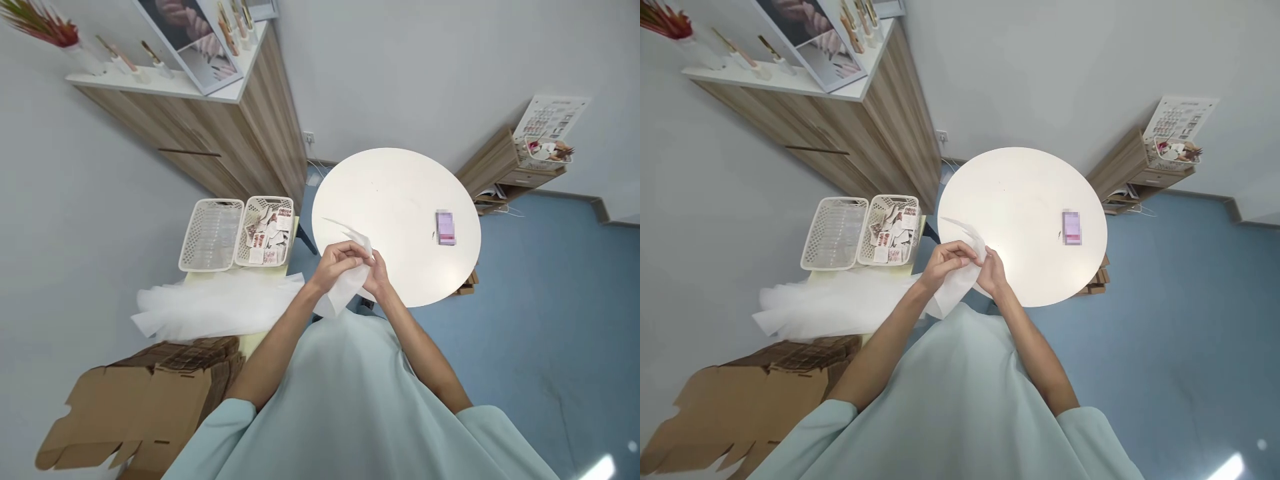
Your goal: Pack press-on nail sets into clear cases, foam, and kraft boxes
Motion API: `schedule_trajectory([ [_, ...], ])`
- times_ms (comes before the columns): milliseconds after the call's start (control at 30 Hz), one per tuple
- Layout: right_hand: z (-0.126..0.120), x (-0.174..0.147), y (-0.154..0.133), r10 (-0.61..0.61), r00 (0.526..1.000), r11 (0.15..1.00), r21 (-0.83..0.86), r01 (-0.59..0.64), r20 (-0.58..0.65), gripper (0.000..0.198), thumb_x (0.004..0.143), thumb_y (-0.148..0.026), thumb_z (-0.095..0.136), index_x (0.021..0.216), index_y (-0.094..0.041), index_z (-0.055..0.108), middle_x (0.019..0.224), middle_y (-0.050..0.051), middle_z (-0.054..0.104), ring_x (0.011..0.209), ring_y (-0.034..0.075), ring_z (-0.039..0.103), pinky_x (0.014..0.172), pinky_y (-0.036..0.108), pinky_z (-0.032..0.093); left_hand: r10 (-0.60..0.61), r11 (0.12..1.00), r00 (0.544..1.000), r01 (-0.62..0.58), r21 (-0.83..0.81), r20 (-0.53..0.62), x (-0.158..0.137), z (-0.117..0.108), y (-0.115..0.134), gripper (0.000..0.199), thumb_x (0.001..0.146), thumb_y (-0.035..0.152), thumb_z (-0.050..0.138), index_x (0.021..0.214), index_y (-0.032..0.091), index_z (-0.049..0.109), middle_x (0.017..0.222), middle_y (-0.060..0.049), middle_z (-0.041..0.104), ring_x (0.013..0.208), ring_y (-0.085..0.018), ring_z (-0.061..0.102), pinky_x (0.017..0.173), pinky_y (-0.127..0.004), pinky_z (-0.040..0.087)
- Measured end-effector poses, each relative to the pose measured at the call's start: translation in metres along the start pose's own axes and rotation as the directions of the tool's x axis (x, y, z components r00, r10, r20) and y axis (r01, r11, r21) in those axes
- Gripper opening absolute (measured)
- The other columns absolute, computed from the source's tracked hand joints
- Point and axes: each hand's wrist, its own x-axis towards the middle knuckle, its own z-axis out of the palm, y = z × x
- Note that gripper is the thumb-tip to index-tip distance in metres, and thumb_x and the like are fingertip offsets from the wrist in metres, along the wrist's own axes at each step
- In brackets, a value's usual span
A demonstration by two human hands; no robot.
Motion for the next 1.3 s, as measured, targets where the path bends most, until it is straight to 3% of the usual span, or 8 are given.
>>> schedule_trajectory([
  [200, -0.096, 0.014, -0.033, 0.018, 0.998, 0.98, 0.198, -0.004, -0.066, 0.046, 0.091, -0.055, 0.063, 0.12, -0.02, 0.07, 0.113, 0.013, 0.079, 0.111, 0.033, 0.074, 0.09, 0.047, 0.064, 0.011, 0.959, 0.993, 0.023, 0.284, -0.118, 0.041, 0.017, -0.033, 0.014, 0.085, 0.03, 0.076, 0.092, 0.018, 0.077, 0.094, -0.009, 0.081, 0.096, -0.024, 0.077, 0.097, -0.039, 0.058],
  [333, -0.144, 0.023, -0.043, 0.011, 0.996, 0.969, 0.248, 0.01, -0.084, 0.046, 0.084, -0.048, 0.081, 0.119, -0.022, 0.07, 0.114, 0.009, 0.079, 0.113, 0.031, 0.074, 0.094, 0.043, 0.064, -0.008, 0.864, 0.972, 0.124, 0.488, -0.234, 0.056, 0.023, -0.074, 0.013, 0.085, 0.025, 0.069, 0.093, 0.021, 0.078, 0.102, -0.006, 0.081, 0.104, -0.023, 0.076, 0.105, -0.04, 0.057],
  [467, -0.189, 0.035, -0.036, 0.125, 0.99, 0.96, 0.258, -0.106, -0.058, 0.054, 0.075, -0.038, 0.091, 0.122, -0.023, 0.069, 0.115, 0.006, 0.079, 0.108, 0.026, 0.075, 0.098, 0.039, 0.064, -0.04, 0.777, 0.961, 0.202, 0.596, -0.274, 0.064, 0.03, -0.119, 0.018, 0.084, 0.023, 0.064, 0.096, 0.023, 0.077, 0.107, -0.003, 0.081, 0.11, -0.023, 0.075, 0.111, -0.041, 0.055],
  [667, -0.246, 0.058, 0.005, 0.202, 0.88, 0.977, 0.032, -0.209, -0.43, 0.077, 0.066, -0.03, 0.093, 0.135, -0.023, 0.061, 0.112, 0.007, 0.074, 0.101, 0.023, 0.074, 0.093, 0.038, 0.064, -0.134, 0.665, 0.964, 0.261, 0.7, -0.231, 0.072, 0.037, -0.17, 0.022, 0.085, 0.019, 0.06, 0.099, 0.026, 0.076, 0.112, -0.001, 0.079, 0.112, -0.023, 0.074, 0.108, -0.04, 0.055],
  [767, -0.261, 0.069, 0.021, 0.108, 0.818, 0.941, -0.208, -0.268, -0.566, 0.082, 0.072, -0.036, 0.086, 0.146, -0.021, 0.055, 0.116, 0.008, 0.07, 0.106, 0.023, 0.07, 0.097, 0.038, 0.059, -0.242, 0.623, 0.944, 0.329, 0.709, -0.226, 0.074, 0.038, -0.187, 0.024, 0.086, 0.018, 0.059, 0.1, 0.027, 0.076, 0.115, -0.001, 0.079, 0.112, -0.024, 0.073, 0.105, -0.039, 0.056],
  [900, -0.269, 0.074, 0.028, -0.01, 0.819, 0.833, -0.458, -0.31, -0.573, 0.079, 0.082, -0.045, 0.072, 0.152, -0.015, 0.05, 0.116, 0.009, 0.069, 0.109, 0.024, 0.067, 0.101, 0.039, 0.054, -0.334, 0.602, 0.92, 0.376, 0.704, -0.206, 0.076, 0.039, -0.206, 0.027, 0.086, 0.018, 0.06, 0.106, 0.027, 0.076, 0.121, -0.001, 0.077, 0.117, -0.025, 0.072, 0.108, -0.039, 0.055],
  [1100, -0.267, 0.04, 0.037, -0.03, 0.829, 0.716, -0.591, -0.372, -0.559, 0.086, 0.086, -0.05, 0.071, 0.16, -0.018, 0.04, 0.119, 0.011, 0.073, 0.101, 0.027, 0.071, 0.09, 0.036, 0.055, -0.322, 0.606, 0.923, 0.371, 0.703, -0.21, 0.076, 0.038, -0.229, 0.03, 0.086, 0.016, 0.061, 0.111, 0.026, 0.074, 0.127, -0.003, 0.074, 0.12, -0.024, 0.07, 0.11, -0.04, 0.055],
  [1300, -0.261, 0.004, 0.054, 0.025, 0.837, 0.671, -0.612, -0.419, -0.546, 0.077, 0.089, -0.035, 0.061, 0.16, -0.016, 0.039, 0.11, 0.008, 0.075, 0.097, 0.024, 0.073, 0.089, 0.035, 0.055, -0.25, 0.631, 0.95, 0.305, 0.713, -0.186, 0.067, 0.036, -0.238, 0.03, 0.089, 0.019, 0.06, 0.115, 0.026, 0.072, 0.127, -0.003, 0.073, 0.123, -0.024, 0.068, 0.112, -0.043, 0.054],
])
